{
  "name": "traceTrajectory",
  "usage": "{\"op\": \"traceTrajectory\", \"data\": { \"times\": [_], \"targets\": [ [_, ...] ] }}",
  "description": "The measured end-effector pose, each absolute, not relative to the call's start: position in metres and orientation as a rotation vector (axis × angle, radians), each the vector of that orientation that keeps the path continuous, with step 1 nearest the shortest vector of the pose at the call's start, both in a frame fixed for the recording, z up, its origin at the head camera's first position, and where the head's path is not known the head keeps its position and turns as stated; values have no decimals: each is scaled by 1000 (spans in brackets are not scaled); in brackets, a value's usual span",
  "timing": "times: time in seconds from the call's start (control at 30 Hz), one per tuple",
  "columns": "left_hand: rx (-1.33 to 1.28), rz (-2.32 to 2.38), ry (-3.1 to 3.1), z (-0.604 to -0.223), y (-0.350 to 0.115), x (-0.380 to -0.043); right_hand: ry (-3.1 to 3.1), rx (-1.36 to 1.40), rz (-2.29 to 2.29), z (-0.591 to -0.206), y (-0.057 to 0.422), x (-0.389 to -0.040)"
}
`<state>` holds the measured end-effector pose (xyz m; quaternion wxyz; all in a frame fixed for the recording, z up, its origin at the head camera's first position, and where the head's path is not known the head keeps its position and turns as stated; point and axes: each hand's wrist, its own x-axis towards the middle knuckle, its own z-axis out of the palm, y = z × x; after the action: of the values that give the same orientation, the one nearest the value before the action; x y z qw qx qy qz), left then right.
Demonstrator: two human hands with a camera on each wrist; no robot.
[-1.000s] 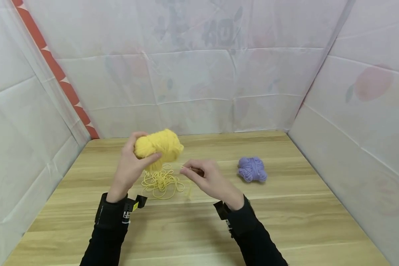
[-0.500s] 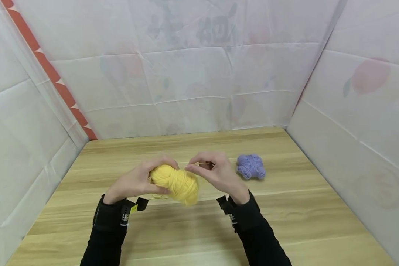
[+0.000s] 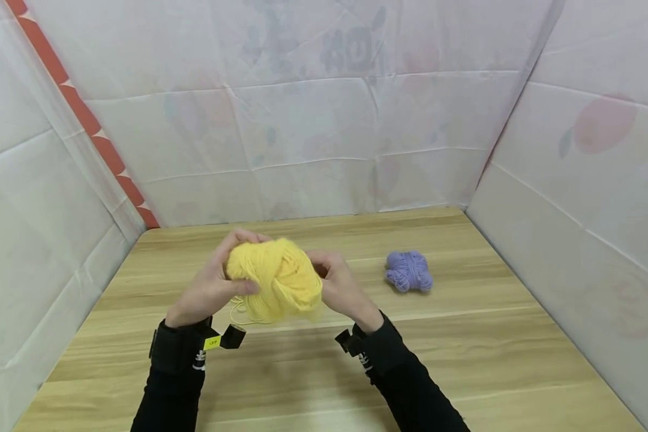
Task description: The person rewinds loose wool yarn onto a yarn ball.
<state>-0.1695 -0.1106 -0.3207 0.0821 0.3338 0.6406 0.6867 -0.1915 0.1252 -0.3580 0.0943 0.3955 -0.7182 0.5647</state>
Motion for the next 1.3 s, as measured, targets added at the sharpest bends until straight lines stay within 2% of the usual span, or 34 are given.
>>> {"op": "traceTrajectory", "data": {
  "times": [0.2,0.47,0.57,0.73,0.87,0.97,1.07,1.3],
  "targets": [
    [905,2493,1588,-318,-121,-174,-2420,1113,1668,-359,129,-197],
    [913,3103,1245,-312,-155,-180,-2811,1355,1521,-374,169,-229],
    [883,3285,1144,-311,-169,-180,-3017,1276,1405,-383,191,-239],
    [789,3452,1122,-309,-183,-179,-3304,985,1316,-400,226,-251],
    [615,3392,1254,-310,-180,-179,-3307,970,1304,-402,238,-250],
    [467,3180,1463,-312,-167,-180,-3110,1024,1434,-390,224,-239],
    [397,2890,1696,-314,-146,-183,-2843,1077,1651,-378,189,-224],
    [445,2489,1875,-324,-105,-184,-2469,1131,2043,-380,102,-199]
  ]
}}
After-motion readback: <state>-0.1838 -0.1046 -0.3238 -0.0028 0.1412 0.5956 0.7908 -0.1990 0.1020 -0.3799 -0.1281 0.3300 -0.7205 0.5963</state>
